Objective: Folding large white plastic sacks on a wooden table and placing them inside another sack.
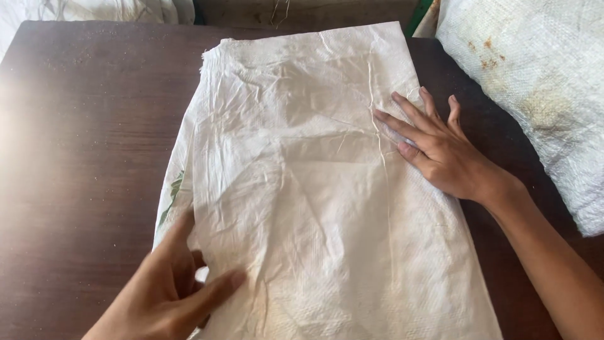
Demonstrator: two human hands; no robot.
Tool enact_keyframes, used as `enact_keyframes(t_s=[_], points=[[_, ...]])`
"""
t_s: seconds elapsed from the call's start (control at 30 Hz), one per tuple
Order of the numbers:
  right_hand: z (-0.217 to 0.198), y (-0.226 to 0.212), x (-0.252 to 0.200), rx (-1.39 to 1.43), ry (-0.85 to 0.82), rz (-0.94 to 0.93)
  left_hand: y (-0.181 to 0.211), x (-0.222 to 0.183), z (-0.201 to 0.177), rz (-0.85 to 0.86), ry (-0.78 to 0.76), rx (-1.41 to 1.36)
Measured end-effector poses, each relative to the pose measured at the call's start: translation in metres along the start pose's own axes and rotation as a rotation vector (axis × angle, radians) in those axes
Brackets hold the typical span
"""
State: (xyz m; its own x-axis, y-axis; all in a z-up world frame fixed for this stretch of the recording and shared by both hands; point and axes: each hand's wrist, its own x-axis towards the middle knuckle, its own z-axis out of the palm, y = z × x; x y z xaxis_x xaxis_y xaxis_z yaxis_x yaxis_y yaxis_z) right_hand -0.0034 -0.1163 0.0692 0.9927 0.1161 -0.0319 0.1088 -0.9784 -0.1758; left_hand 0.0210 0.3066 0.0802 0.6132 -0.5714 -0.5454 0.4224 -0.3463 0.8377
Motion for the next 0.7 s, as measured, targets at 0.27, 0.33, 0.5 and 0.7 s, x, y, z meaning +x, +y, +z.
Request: enact_keyframes(t_s=[0.27, 0.33, 0.5, 0.7], points=[[-0.012, -0.037, -0.004, -0.104, -0.044, 0.012, 0.029, 0.002, -0.028, -0.433, 0.082, 0.401], [-0.011, -0.06, -0.002, -0.111, -0.014, -0.013, 0.038, 0.007, -0.034, -0.192, 0.244, 0.625], [0.008, -0.065, -0.003, -0.104, -0.106, 0.04, 0.043, 0.034, -0.025, 0.3, 0.281, 0.563], [0.005, -0.042, -0.01, -0.112, 0.056, 0.065, 0.037, 0.045, -0.025, 0.639, 0.366, 0.481]])
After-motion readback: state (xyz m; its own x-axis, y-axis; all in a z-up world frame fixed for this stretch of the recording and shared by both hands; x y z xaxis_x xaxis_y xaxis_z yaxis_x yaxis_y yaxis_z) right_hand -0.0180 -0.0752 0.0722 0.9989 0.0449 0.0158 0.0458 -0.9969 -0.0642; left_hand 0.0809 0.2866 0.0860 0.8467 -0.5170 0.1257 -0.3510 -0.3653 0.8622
